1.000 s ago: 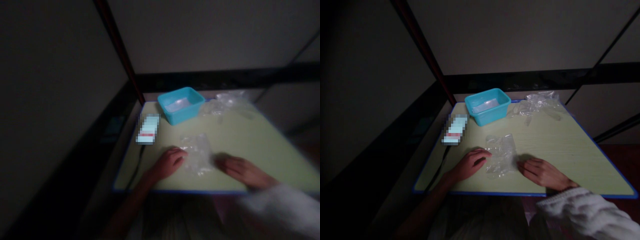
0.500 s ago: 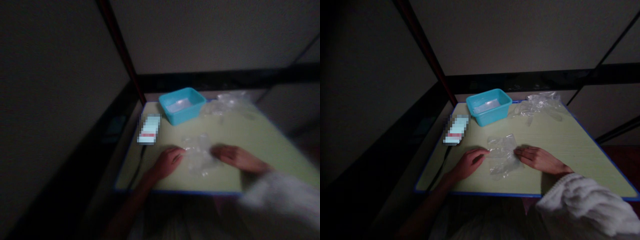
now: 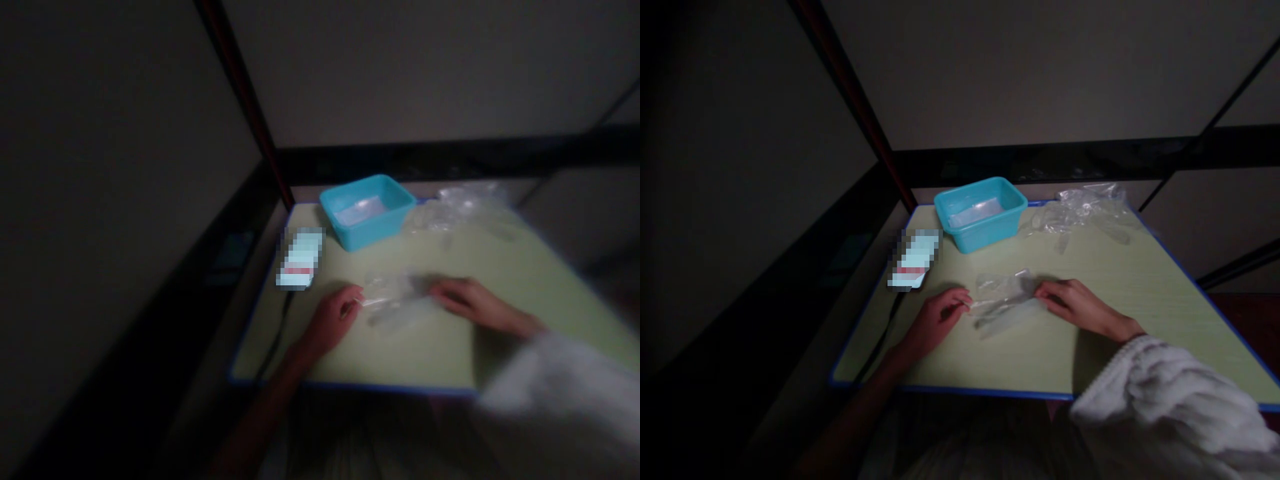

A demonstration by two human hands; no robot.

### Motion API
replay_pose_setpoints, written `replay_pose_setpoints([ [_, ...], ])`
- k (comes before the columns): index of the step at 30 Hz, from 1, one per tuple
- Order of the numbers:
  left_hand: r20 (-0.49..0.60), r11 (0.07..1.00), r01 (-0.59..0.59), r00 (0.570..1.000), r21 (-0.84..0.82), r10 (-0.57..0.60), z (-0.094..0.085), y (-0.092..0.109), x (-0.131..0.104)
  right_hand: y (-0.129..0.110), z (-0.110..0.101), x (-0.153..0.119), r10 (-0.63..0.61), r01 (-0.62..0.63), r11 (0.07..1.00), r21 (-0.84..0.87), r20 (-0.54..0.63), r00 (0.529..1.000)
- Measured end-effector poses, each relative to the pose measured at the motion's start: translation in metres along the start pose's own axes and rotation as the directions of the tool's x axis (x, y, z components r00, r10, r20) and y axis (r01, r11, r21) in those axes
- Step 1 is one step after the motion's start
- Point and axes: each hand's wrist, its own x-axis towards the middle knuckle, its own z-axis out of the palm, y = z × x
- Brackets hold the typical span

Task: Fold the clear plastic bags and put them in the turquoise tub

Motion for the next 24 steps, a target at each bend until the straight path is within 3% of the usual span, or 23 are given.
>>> replay_pose_setpoints([
  [5,-0.006,0.998,0.046,0.999,-0.045,-0.046,0.000,0.004,0.005,-0.006,0.004,0.013,0.216,-0.184,0.937,0.296,-0.078,0.973],
  [9,-0.008,0.998,0.059,0.998,-0.038,-0.060,0.000,0.006,0.008,-0.006,0.012,0.019,0.359,-0.285,0.868,0.408,-0.118,0.926],
  [17,-0.043,0.987,0.149,0.987,-0.059,-0.152,0.006,0.007,0.014,-0.005,0.022,0.023,0.449,-0.372,0.881,0.293,-0.265,0.853],
  [24,-0.051,0.980,0.178,0.982,-0.085,-0.182,0.011,0.006,0.016,-0.008,0.023,0.023,0.416,-0.358,0.906,0.228,-0.312,0.854],
])
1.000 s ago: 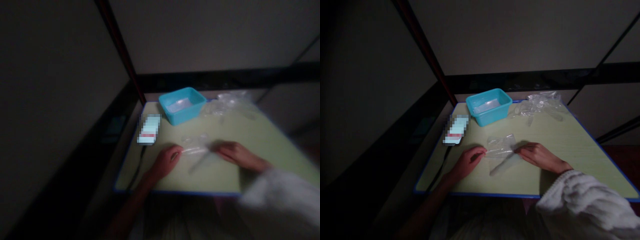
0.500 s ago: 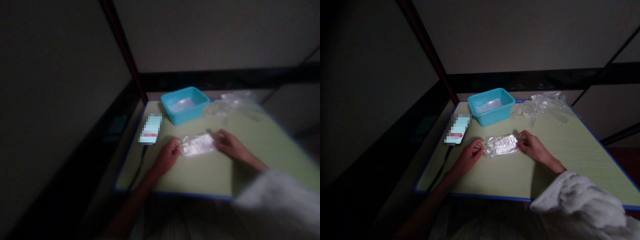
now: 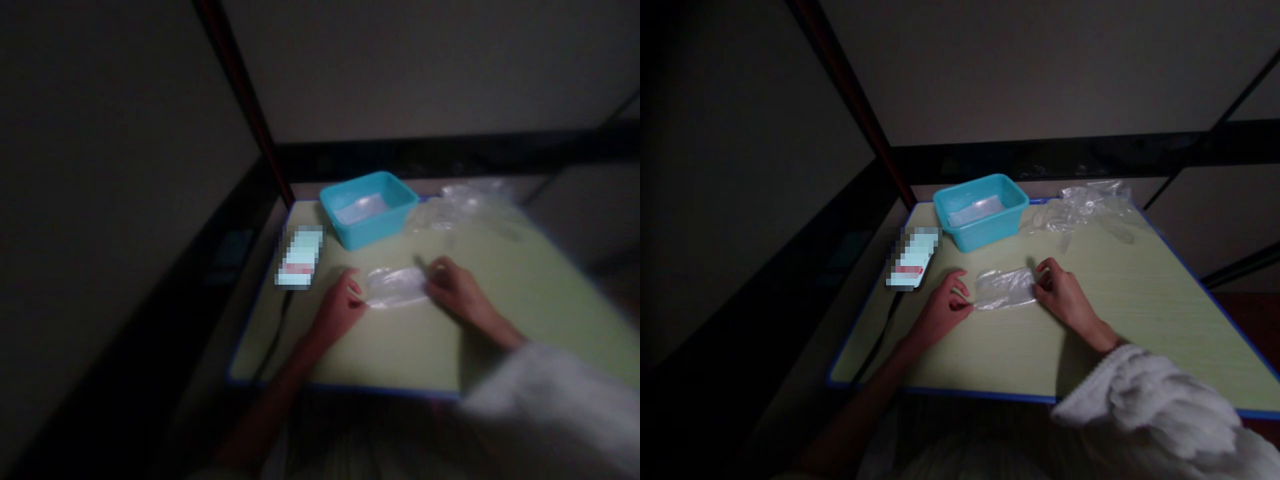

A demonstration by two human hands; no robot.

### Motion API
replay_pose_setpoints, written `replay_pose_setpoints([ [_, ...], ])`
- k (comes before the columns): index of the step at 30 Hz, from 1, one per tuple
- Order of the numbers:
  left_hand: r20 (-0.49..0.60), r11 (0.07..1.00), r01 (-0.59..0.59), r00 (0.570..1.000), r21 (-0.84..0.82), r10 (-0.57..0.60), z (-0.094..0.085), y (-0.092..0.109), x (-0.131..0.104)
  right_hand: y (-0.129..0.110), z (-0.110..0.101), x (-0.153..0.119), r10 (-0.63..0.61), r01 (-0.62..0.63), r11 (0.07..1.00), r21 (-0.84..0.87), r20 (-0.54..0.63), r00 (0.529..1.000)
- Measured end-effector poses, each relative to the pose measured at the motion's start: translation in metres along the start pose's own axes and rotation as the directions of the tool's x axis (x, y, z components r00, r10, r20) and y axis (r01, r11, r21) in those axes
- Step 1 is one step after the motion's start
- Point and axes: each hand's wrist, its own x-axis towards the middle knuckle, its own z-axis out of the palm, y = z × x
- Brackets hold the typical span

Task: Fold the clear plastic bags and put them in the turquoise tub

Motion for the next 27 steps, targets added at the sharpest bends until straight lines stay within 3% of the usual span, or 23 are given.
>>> replay_pose_setpoints([
  [3,0.001,1.000,0.012,1.000,-0.011,-0.012,0.001,-0.001,0.001,0.000,-0.002,-0.002,-0.054,0.053,0.996,-0.068,-0.012,0.998],
  [6,0.013,1.000,0.004,1.000,-0.015,-0.004,0.001,-0.001,0.002,0.001,-0.002,-0.006,-0.196,0.181,0.963,-0.202,-0.059,0.979],
  [9,0.001,0.999,-0.019,1.000,0.047,0.019,0.000,0.000,0.004,0.004,0.006,-0.008,-0.358,0.352,0.869,-0.349,0.049,0.932],
  [11,-0.044,0.981,-0.064,0.996,0.181,0.073,0.002,0.005,0.005,0.009,0.015,-0.010,-0.405,0.428,0.786,-0.446,0.151,0.902],
  [13,-0.023,0.921,-0.168,0.982,0.353,0.188,0.006,0.014,0.006,0.016,0.023,-0.011,-0.421,0.468,0.713,-0.522,0.215,0.881],
  [15,0.112,0.811,-0.313,0.948,0.494,0.297,0.015,0.024,0.008,0.023,0.030,-0.011,-0.421,0.486,0.667,-0.565,0.253,0.871],
  [18,0.330,0.633,-0.460,0.888,0.623,0.320,0.036,0.036,0.012,0.032,0.033,-0.011,-0.431,0.504,0.627,-0.595,0.274,0.860],
  [20,0.393,0.552,-0.483,0.875,0.680,0.283,0.051,0.038,0.016,0.036,0.032,-0.010,-0.453,0.528,0.606,-0.595,0.287,0.844],
  [23,0.391,0.482,-0.457,0.889,0.747,0.237,0.066,0.033,0.019,0.036,0.030,-0.010,-0.465,0.551,0.588,-0.592,0.309,0.830],
  [27,0.342,0.421,-0.405,0.914,0.812,0.220,0.064,0.023,0.016,0.032,0.030,-0.011,-0.430,0.519,0.599,-0.610,0.302,0.851],
])
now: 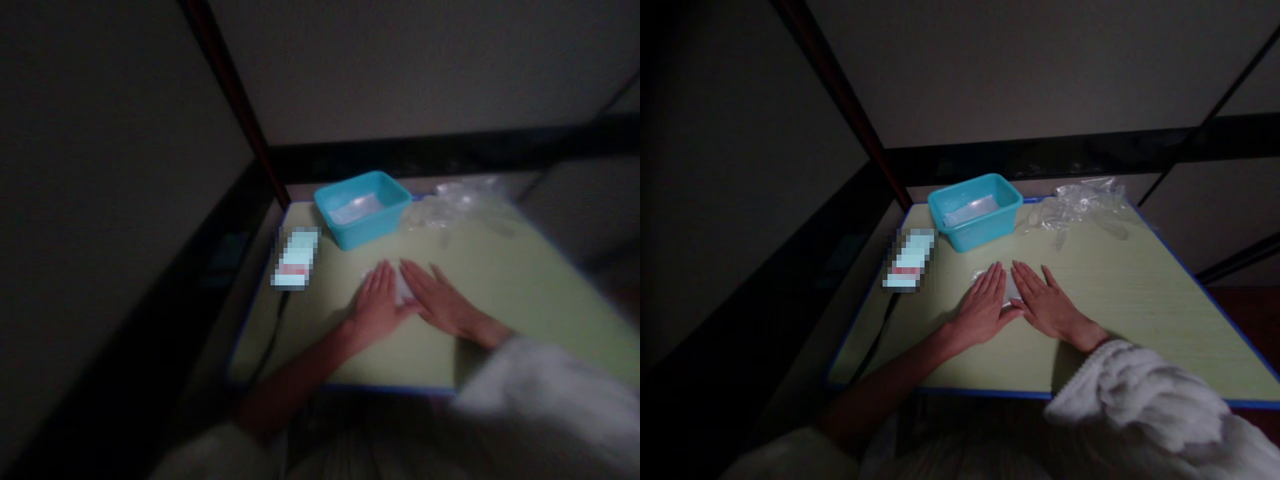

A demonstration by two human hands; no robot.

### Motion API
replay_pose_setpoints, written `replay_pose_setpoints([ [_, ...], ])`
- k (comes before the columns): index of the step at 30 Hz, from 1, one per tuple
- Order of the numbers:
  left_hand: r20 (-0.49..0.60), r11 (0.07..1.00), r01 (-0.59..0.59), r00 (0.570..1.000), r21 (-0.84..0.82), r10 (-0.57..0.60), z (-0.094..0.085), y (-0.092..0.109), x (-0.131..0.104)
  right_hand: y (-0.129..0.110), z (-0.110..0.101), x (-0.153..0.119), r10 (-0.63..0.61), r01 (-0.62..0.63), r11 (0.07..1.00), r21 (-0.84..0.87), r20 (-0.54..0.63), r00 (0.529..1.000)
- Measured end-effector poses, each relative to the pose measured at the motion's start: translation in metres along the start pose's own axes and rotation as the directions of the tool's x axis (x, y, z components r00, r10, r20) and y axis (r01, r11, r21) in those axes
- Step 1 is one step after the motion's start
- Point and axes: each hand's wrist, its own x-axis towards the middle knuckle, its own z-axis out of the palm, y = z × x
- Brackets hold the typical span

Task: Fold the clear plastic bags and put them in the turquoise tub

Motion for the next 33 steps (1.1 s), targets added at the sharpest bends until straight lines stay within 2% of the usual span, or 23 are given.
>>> replay_pose_setpoints([
  [7,-0.025,0.998,0.025,0.999,0.059,-0.023,0.003,-0.017,-0.016,-0.004,-0.002,0.001,0.052,-0.052,0.998,0.018,0.017,0.999],
  [13,-0.057,0.999,0.042,0.998,0.027,-0.040,0.002,-0.026,-0.023,-0.002,-0.003,0.003,0.070,-0.072,0.996,0.045,0.040,0.997],
  [20,-0.038,0.998,0.058,0.998,-0.020,-0.058,0.000,-0.035,-0.026,0.000,0.000,0.005,0.088,-0.090,0.993,0.080,0.032,0.996],
  [25,-0.025,0.995,0.038,0.999,-0.092,-0.041,-0.003,-0.041,-0.031,0.012,-0.013,0.012,0.110,-0.118,0.960,0.252,0.045,0.993],
  [29,-0.025,0.989,0.062,0.998,-0.135,-0.066,-0.007,-0.047,-0.038,0.022,-0.028,0.018,0.156,-0.142,0.895,0.423,0.001,0.988],
  [33,-0.028,0.986,0.088,0.995,-0.142,-0.093,-0.011,-0.052,-0.040,0.026,-0.041,0.016,0.222,-0.202,0.827,0.524,0.026,0.975],
])
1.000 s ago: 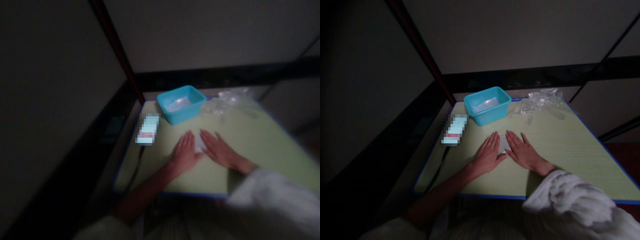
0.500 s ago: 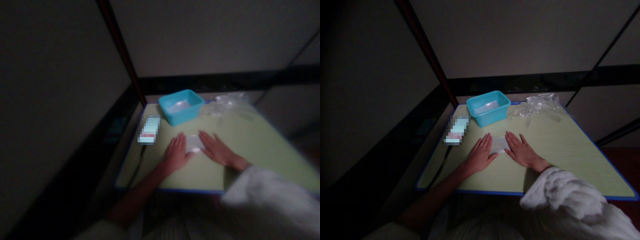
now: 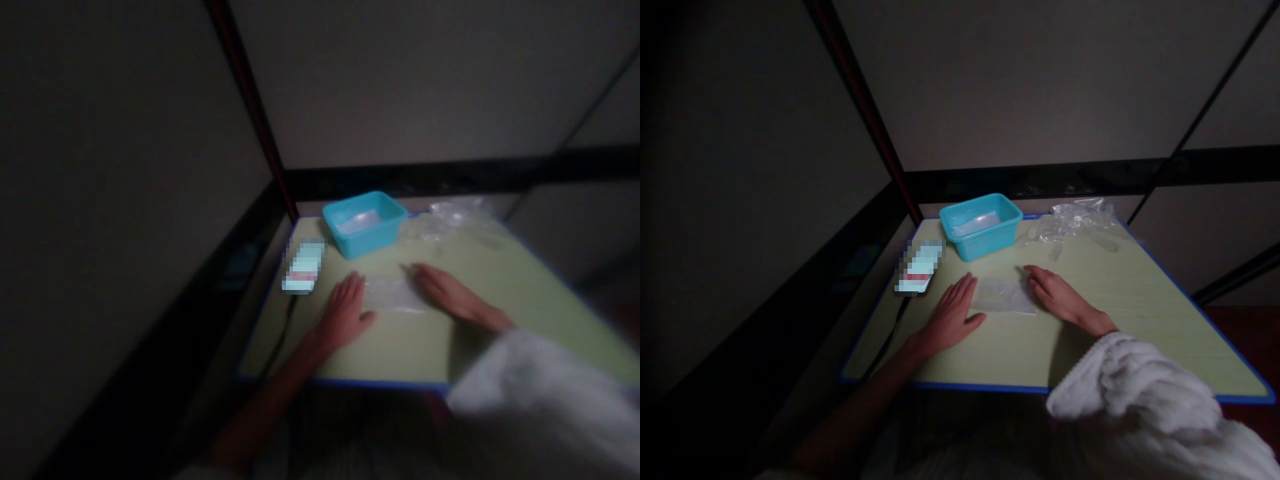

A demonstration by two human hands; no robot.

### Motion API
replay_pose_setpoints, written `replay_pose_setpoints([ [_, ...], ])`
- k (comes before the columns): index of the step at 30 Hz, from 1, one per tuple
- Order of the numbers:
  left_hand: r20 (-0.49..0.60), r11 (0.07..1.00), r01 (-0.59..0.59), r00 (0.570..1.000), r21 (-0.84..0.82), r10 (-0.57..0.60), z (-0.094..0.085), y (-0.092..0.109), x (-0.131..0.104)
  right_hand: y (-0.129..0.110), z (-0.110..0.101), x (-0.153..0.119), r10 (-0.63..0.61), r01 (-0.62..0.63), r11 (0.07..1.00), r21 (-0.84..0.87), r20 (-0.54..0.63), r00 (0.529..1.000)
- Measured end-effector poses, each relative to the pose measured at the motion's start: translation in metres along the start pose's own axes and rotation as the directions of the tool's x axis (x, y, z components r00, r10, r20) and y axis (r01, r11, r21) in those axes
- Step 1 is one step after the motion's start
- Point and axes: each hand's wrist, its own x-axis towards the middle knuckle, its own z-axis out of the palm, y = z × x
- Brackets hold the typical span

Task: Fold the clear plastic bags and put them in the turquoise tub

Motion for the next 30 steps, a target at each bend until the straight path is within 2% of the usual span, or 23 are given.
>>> replay_pose_setpoints([
  [5,-0.087,0.999,0.027,0.996,0.018,-0.026,-0.002,-0.011,0.009,-0.017,-0.008,-0.020,0.026,-0.031,0.995,0.092,0.060,0.998],
  [8,-0.170,0.998,0.054,0.984,0.010,-0.052,-0.003,-0.018,0.015,-0.035,-0.009,-0.038,-0.007,-0.023,0.978,0.207,0.140,0.990],
  [11,-0.192,0.999,0.040,0.980,-0.037,-0.046,-0.007,-0.017,0.013,-0.050,-0.009,-0.053,-0.055,0.002,0.966,0.257,0.197,0.979],
  [15,-0.124,0.993,-0.056,0.991,-0.099,0.044,-0.011,0.002,-0.004,-0.048,-0.006,-0.061,-0.151,0.148,0.988,0.033,0.113,0.982],
  [18,-0.050,0.991,-0.101,0.994,-0.090,0.096,-0.009,0.020,-0.017,-0.036,0.001,-0.061,-0.275,0.284,0.950,-0.129,0.086,0.958],
  [21,-0.008,0.992,-0.109,0.994,-0.064,0.108,-0.005,0.031,-0.021,-0.027,0.008,-0.060,-0.370,0.377,0.904,-0.200,0.075,0.926],
  [25,-0.001,0.991,-0.129,0.992,-0.032,0.129,0.001,0.034,-0.020,-0.023,0.011,-0.059,-0.474,0.477,0.842,-0.250,0.078,0.877],
  [30,0.004,0.992,-0.126,0.992,-0.018,0.126,0.003,0.034,-0.020,-0.022,0.012,-0.058,-0.525,0.537,0.762,-0.361,0.140,0.839],
])
